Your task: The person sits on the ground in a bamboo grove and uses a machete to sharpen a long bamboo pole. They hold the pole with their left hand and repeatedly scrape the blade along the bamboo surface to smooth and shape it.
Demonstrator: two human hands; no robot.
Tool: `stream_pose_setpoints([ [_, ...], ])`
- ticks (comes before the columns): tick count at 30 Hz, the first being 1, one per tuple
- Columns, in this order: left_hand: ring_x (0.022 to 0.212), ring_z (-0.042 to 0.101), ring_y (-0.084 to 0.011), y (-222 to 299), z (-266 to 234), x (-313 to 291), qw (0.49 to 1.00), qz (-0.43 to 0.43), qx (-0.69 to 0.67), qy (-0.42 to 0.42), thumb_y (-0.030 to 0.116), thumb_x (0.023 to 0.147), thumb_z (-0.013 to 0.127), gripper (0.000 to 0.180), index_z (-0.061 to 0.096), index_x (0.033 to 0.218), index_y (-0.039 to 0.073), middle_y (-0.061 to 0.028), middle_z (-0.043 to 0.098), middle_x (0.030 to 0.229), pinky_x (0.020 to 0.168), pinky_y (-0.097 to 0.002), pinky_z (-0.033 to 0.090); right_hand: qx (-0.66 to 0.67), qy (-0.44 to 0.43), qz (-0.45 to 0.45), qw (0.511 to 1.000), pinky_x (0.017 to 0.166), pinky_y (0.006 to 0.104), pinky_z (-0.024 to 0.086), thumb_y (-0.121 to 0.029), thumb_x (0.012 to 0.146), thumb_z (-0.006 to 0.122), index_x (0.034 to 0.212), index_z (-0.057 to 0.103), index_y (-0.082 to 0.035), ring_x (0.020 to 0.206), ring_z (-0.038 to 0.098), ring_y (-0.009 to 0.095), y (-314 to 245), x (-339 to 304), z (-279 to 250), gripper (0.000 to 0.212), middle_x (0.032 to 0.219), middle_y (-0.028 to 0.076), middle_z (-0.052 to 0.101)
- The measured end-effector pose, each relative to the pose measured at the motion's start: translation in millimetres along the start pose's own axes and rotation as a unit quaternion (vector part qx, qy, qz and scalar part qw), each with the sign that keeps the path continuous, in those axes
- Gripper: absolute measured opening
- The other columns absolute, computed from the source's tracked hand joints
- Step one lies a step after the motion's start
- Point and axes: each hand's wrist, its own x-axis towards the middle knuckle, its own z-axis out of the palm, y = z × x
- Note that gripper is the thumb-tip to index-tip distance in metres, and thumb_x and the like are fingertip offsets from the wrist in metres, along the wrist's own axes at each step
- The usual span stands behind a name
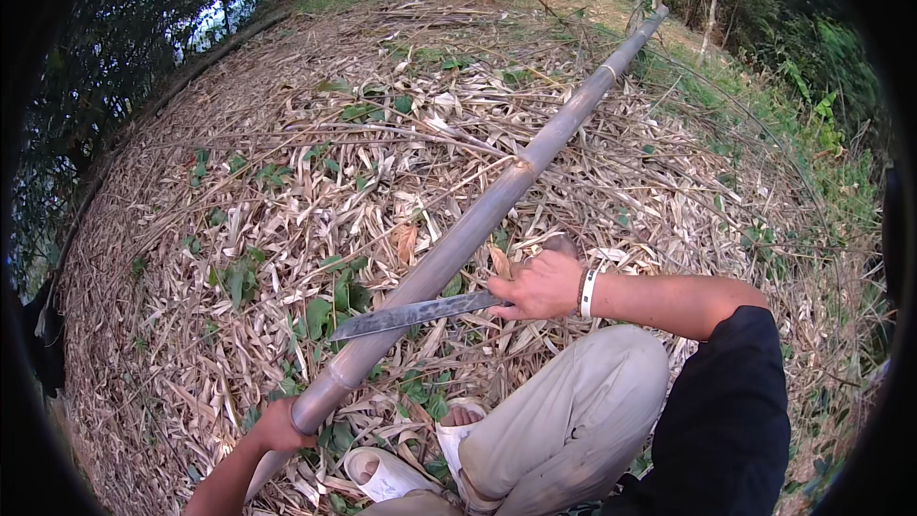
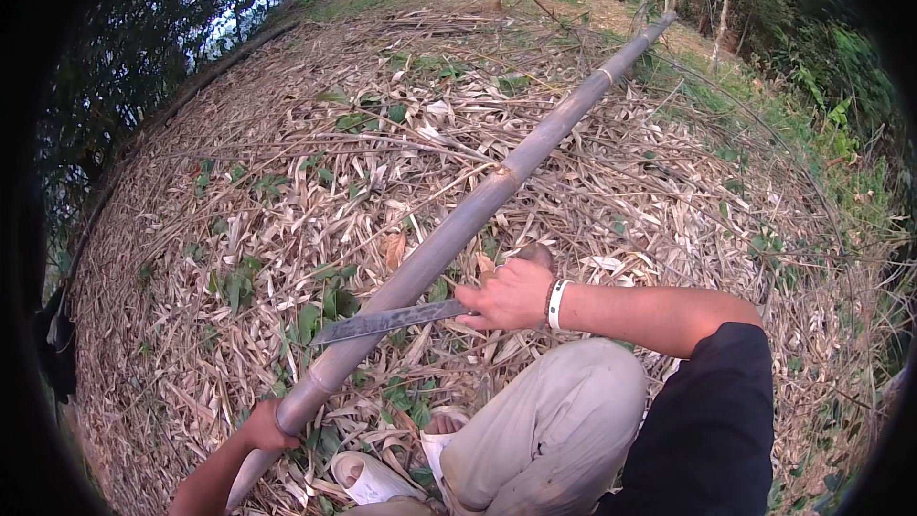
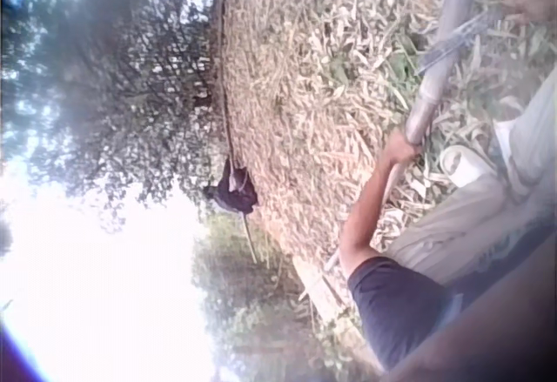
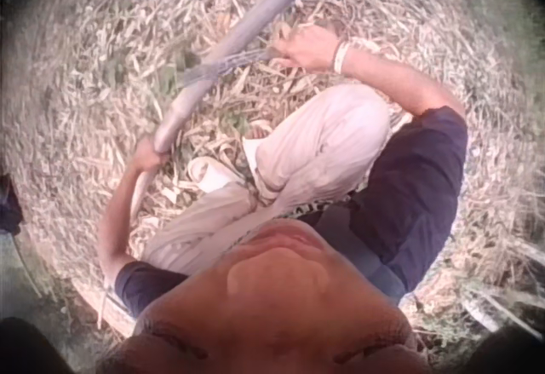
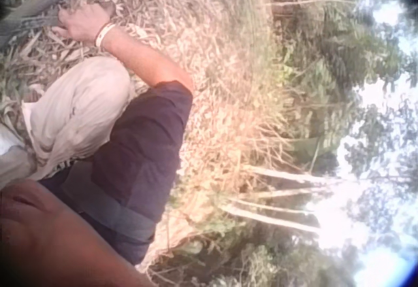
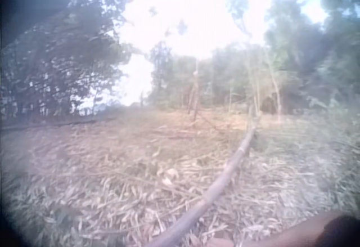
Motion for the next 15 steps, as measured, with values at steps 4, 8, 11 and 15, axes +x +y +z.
stream_pose_setpoints([
  [4,0.09,0.073,-0.0318,9.8,7.7,7.3,1.0,0.019,-0.011,-0.006,0.03,0.053,0.087,0.062,0.07,0.106,0.002,-0.0191,0.074,0.099,0.088,-0.0389,0.057,-0.046,0.047,0.222,0.973,0.059,0.0488,0.055,-0.052,0.102,0.048,0.101,0.055,-0.009,0.063,0.07,0.037,110.3,-37.0,23.1,0.044,0.068,0.015,0.069],
  [8,0.092,0.073,-0.0312,-13.7,9.9,15.5,0.999,0.001,-0.036,-0.04,0.03,0.053,0.088,0.067,0.069,0.11,0.001,-0.0188,0.074,0.1,0.09,-0.0382,0.056,0.019,0.013,0.249,0.968,0.068,0.0514,0.056,-0.047,0.103,0.048,0.105,0.052,-0.002,0.07,0.07,0.04,83.6,-22.5,-1.8,0.045,0.072,0.02,0.07],
  [11,0.093,0.073,-0.0311,-14.7,17.7,19.7,0.996,0.033,-0.068,-0.046,0.031,0.053,0.089,0.068,0.069,0.111,0.001,-0.019,0.074,0.101,0.09,-0.0384,0.055,-0.014,0.035,0.105,0.994,0.053,0.0491,0.053,-0.049,0.103,0.047,0.101,0.052,-0.006,0.055,0.067,0.037,32.6,-16.4,4.0,0.044,0.064,0.016,0.067],
  [15,0.091,0.073,-0.0314,-16.2,13.7,2.2,0.999,0.006,-0.047,-0.027,0.034,0.054,0.089,0.068,0.069,0.11,0.002,-0.0189,0.074,0.101,0.089,-0.0395,0.056,-0.011,0.008,-0.011,1.0,0.049,0.0474,0.05,-0.054,0.101,0.048,0.096,0.054,-0.011,0.05,0.064,0.035,11.8,-29.1,-4.0,0.044,0.057,0.013,0.063],
])
